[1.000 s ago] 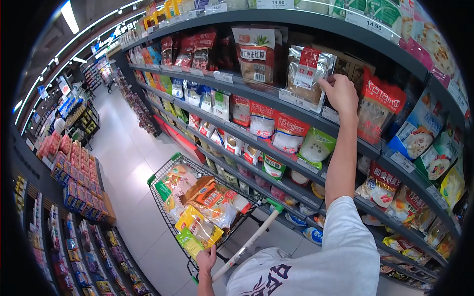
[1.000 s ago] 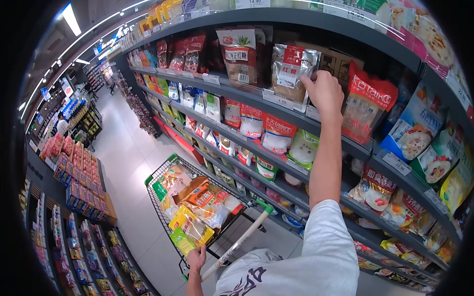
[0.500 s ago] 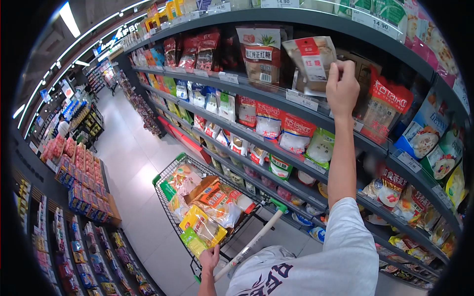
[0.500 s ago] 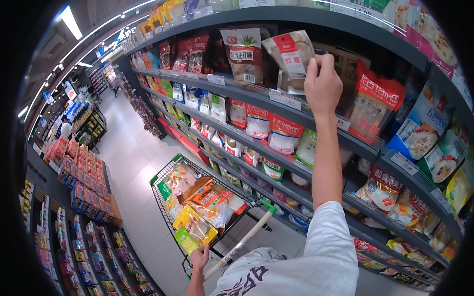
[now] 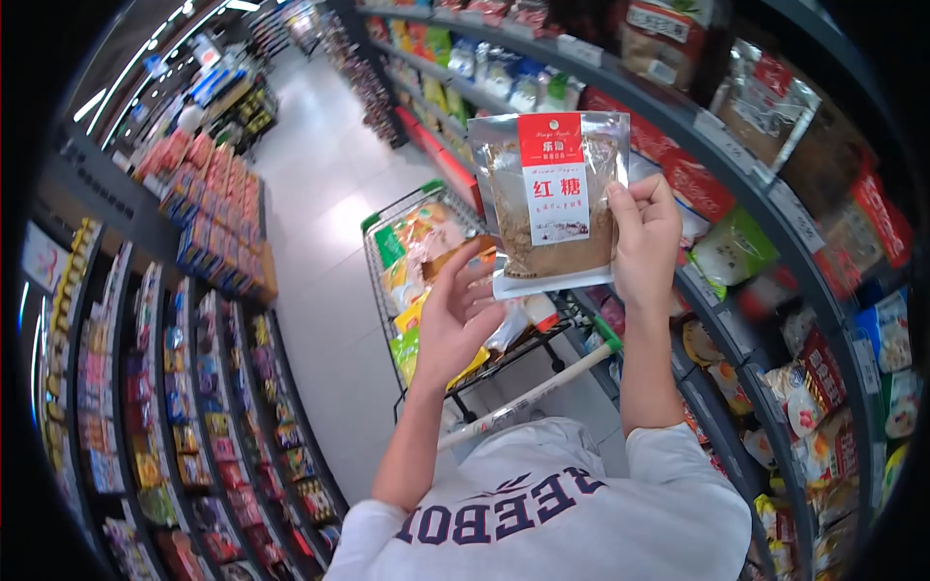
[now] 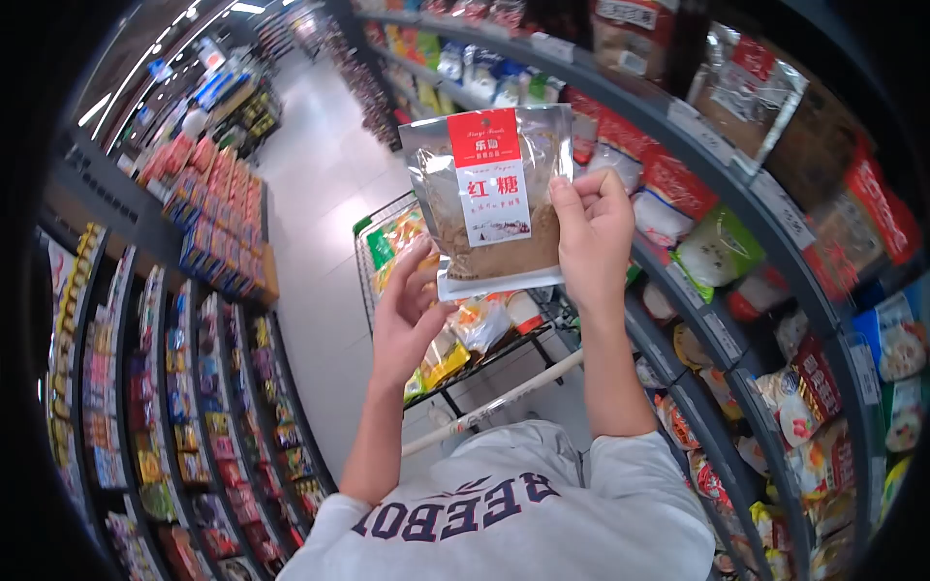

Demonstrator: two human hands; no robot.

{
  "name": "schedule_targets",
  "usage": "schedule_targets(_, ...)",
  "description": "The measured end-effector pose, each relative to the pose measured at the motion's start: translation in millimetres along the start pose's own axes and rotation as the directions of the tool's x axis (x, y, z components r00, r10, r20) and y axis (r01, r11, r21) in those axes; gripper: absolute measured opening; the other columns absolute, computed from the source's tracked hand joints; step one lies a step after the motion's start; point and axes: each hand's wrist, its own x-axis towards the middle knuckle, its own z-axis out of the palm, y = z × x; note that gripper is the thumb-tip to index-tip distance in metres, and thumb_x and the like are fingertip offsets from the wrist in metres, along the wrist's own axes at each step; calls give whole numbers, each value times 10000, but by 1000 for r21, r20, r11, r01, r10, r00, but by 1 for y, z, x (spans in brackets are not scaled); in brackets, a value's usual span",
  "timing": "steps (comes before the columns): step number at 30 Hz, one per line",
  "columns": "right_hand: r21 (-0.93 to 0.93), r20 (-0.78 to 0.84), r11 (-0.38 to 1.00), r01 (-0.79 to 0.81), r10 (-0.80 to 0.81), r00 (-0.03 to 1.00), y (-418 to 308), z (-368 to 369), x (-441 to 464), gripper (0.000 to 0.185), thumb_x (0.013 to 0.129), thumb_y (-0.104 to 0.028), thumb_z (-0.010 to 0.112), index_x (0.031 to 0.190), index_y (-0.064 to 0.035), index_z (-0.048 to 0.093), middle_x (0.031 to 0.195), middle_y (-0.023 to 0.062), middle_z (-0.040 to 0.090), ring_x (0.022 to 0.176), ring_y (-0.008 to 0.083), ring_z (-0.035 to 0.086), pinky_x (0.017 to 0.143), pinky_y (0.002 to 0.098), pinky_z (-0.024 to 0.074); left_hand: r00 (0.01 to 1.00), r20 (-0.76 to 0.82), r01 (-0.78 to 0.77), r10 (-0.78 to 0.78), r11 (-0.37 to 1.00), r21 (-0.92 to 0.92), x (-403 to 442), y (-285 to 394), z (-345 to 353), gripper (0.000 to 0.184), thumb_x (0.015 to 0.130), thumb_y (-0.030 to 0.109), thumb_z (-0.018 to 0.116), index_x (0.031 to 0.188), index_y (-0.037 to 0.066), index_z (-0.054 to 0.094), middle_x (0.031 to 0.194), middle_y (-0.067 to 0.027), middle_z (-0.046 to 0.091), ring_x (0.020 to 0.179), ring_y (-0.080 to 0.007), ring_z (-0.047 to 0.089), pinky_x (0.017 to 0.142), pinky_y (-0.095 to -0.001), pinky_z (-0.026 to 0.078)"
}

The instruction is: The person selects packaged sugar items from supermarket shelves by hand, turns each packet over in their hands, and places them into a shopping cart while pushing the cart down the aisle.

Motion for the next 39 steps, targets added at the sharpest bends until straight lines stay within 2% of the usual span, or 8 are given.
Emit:
schedule_targets(2, 128, 5, 985, -117, 117, 993, 16, 12, -22, 177, 998, -88, 643, 886, -58, 511, 785, -19, 583, 704, 22, 520, 629, 207, 407, 995, 12, -102, 102, 990, 93, 7, 14, 6, 556, 868, 28, 747, 1367, -52, 516, 1219, -145, 667, 1057, -174, 666, 873, -314, 564)
schedule_targets(5, 178, 10, 955, -236, 238, 971, 18, 21, -51, 151, 998, -91, 645, 941, -51, 511, 858, 22, 629, 775, 49, 559, 690, 230, 447, 989, -56, 141, -135, 980, 138, -2, 22, 0, 473, 867, 38, 772, 1281, -77, 574, 1116, -132, 707, 967, -146, 683, 751, -280, 597)
schedule_targets(6, 250, 88, 928, -277, 264, 961, 19, 18, -57, 201, 978, -76, 670, 1108, -9, 532, 996, 84, 680, 919, 99, 630, 810, 265, 500, 994, -84, 78, -70, 993, 94, -5, 18, 0, 400, 869, 56, 781, 1208, -81, 617, 1092, -123, 716, 889, -125, 689, 673, -258, 606)
schedule_targets(10, 203, 335, 896, -394, 314, 888, 14, 14, -75, 525, 907, -40, 746, 1360, 46, 496, 1180, 145, 696, 1111, 169, 662, 971, 311, 520, 988, -110, 111, -106, 993, 44, -14, 18, -4, 398, 871, 65, 786, 1204, -76, 620, 1099, -122, 714, 892, -125, 690, 702, -267, 617)
schedule_targets(13, 107, 407, 877, -467, 390, 826, 13, 8, -82, 475, 887, -49, 772, 1302, 48, 562, 1167, 135, 708, 1048, 169, 686, 934, 304, 537, 990, -105, 98, -90, 993, 72, -15, 24, -1, 392, 873, 67, 785, 1201, -73, 623, 1093, -122, 715, 894, -128, 695, 703, -266, 621)
schedule_targets(32, 72, 307, 962, -263, 229, 924, 1, 10, -106, 372, 862, -26, 789, 1201, 51, 657, 1113, 130, 729, 999, 161, 694, 921, 322, 543, 994, -106, -5, 25, 983, 181, -32, 35, 8, 316, 882, 30, 754, 1153, -76, 633, 1027, -121, 723, 851, -131, 689, 678, -260, 587)
schedule_targets(36, 67, 290, 969, -238, 209, 934, 5, 7, -105, 468, 865, -37, 787, 1269, 39, 563, 1188, 143, 690, 1070, 183, 667, 949, 329, 527, 992, -128, 28, -11, 991, 127, -31, 31, 7, 294, 863, 41, 777, 1105, -64, 648, 1003, -102, 723, 859, -117, 675, 671, -266, 563)
schedule_targets(39, 143, 75, 973, -179, 170, 983, 17, 27, -118, 580, 881, -90, 781, 1332, 2, 427, 1335, 162, 552, 1225, 227, 568, 1008, 342, 481, 937, -260, -92, 235, 880, 466, -32, 15, 6, 265, 840, 55, 799, 1050, -39, 667, 981, -97, 726, 853, -126, 667, 699, -292, 537)
